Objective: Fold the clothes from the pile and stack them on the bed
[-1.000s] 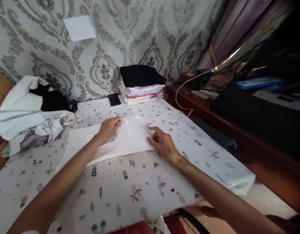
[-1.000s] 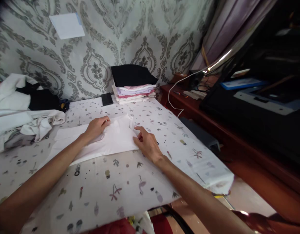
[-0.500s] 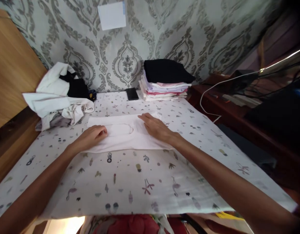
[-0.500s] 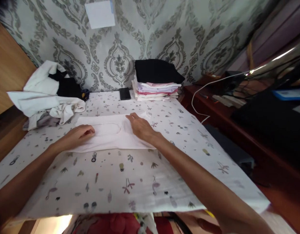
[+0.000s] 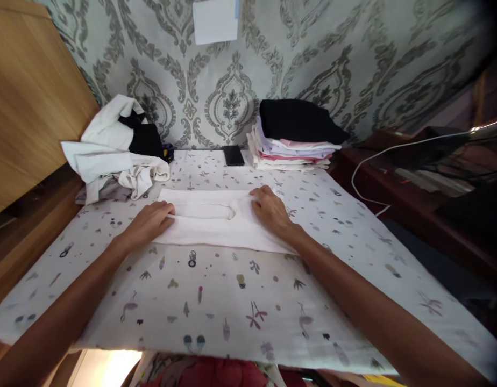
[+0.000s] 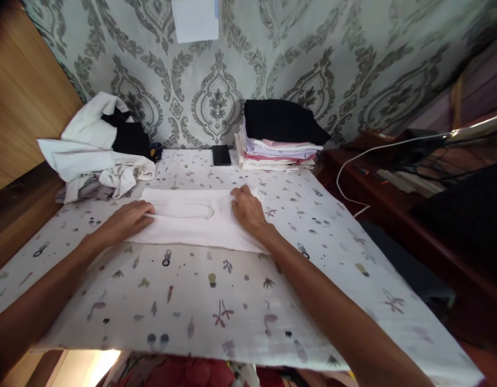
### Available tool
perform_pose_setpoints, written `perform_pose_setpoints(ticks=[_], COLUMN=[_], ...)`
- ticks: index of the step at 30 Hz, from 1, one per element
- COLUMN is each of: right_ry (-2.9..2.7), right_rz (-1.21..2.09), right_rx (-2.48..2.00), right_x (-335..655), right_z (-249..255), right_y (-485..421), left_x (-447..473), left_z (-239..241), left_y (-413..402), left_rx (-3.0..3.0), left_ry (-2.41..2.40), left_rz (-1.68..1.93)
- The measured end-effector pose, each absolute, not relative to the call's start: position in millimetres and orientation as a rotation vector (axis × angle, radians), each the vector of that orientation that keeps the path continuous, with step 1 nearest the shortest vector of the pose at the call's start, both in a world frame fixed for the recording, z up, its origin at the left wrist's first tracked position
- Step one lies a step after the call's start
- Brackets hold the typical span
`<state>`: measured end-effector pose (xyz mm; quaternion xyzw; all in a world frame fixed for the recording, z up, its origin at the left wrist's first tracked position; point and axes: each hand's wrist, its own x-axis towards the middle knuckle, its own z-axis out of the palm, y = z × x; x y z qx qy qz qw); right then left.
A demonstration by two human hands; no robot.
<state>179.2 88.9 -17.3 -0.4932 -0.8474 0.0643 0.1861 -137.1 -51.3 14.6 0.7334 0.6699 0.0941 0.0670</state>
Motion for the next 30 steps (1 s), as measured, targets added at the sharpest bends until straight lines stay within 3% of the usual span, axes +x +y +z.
perform_pose_setpoints(ticks=[10,22,30], right_ry=[-2.637,-2.711,-2.558], right_rz=[0.125,0.099,0.292], right_rx=[-0.969,-1.01,-1.061], right_x=[159.5,161.6,168.8], right_z=[-45.6,-53.4,-44.2], right_y=[53.6,56.0,57.3], left_x=[-47.8,-119.9,-118.1], left_z=[-17.0,-47.7,-41.4], left_y=[-39.8,-78.6,-84.9], left_rx=[2.382,2.306,2.25], left_ry=[1.622,2.192,2.242], left_rz=[0.31,0.091,0.074])
